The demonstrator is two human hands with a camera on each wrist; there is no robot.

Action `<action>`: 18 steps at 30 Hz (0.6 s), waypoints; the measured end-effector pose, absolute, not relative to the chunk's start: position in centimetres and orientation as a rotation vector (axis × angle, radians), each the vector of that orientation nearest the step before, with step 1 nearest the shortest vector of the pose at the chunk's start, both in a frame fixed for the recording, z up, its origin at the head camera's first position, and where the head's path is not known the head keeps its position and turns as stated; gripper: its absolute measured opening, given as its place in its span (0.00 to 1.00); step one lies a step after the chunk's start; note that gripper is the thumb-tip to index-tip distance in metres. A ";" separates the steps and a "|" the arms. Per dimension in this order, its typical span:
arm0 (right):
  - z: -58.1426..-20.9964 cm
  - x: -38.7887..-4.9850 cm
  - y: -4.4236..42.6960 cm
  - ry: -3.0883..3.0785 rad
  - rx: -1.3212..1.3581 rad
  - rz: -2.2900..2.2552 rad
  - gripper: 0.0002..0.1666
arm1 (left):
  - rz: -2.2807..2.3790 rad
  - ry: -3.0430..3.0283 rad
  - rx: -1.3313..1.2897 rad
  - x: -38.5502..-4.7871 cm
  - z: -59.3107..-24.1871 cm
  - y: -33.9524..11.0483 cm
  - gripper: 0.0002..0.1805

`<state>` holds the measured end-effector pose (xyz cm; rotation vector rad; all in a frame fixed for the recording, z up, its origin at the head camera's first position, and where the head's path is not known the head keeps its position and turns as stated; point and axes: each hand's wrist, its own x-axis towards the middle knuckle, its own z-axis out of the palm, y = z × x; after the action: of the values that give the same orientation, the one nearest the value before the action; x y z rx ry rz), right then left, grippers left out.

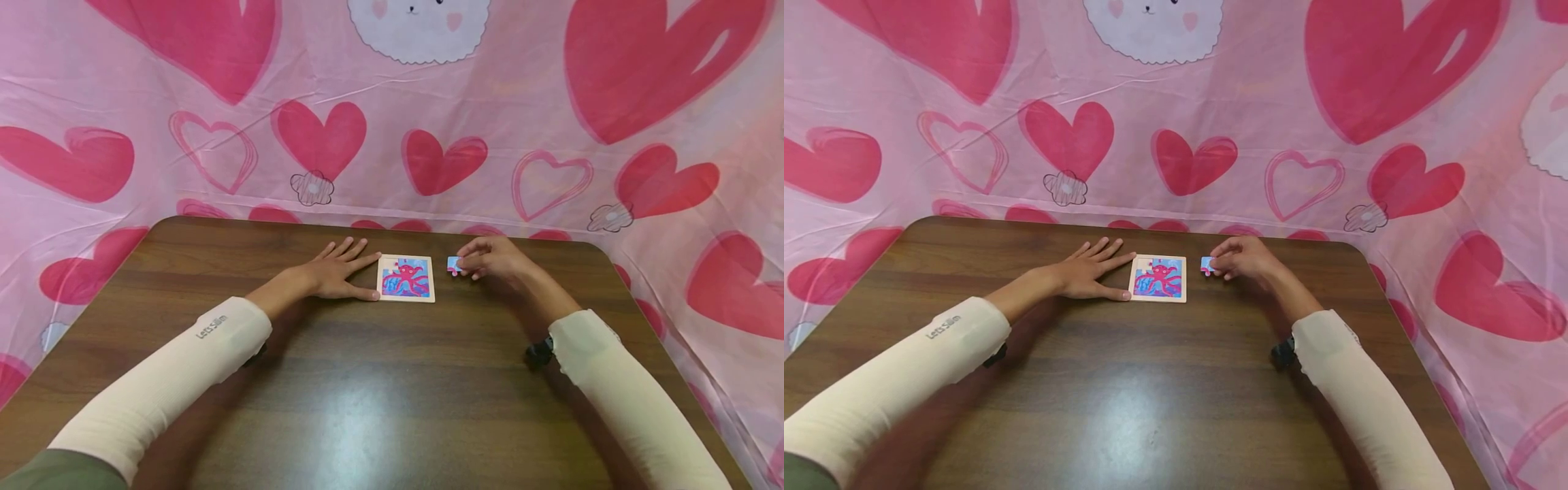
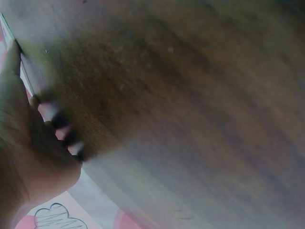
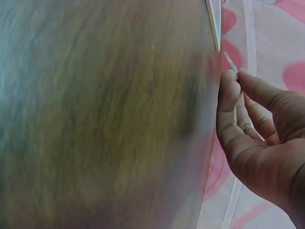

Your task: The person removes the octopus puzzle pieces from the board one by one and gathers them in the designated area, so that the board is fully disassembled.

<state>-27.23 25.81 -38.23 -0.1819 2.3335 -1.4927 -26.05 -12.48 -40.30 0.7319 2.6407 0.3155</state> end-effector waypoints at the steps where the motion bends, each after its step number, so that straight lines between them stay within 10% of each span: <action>1: -38.2 -27.2 26.0 2.338 -0.181 -1.491 0.22 | 0.320 2.638 0.734 -26.0 -40.3 -12.5 0.59; 18: -38.5 -27.9 27.1 2.471 -0.075 -1.355 0.24 | 0.312 2.619 0.747 -26.0 -40.1 -12.5 0.59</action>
<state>-27.92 27.05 -38.53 -0.0751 2.4714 -1.3548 -26.02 -12.55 -40.10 0.7467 2.6189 0.3117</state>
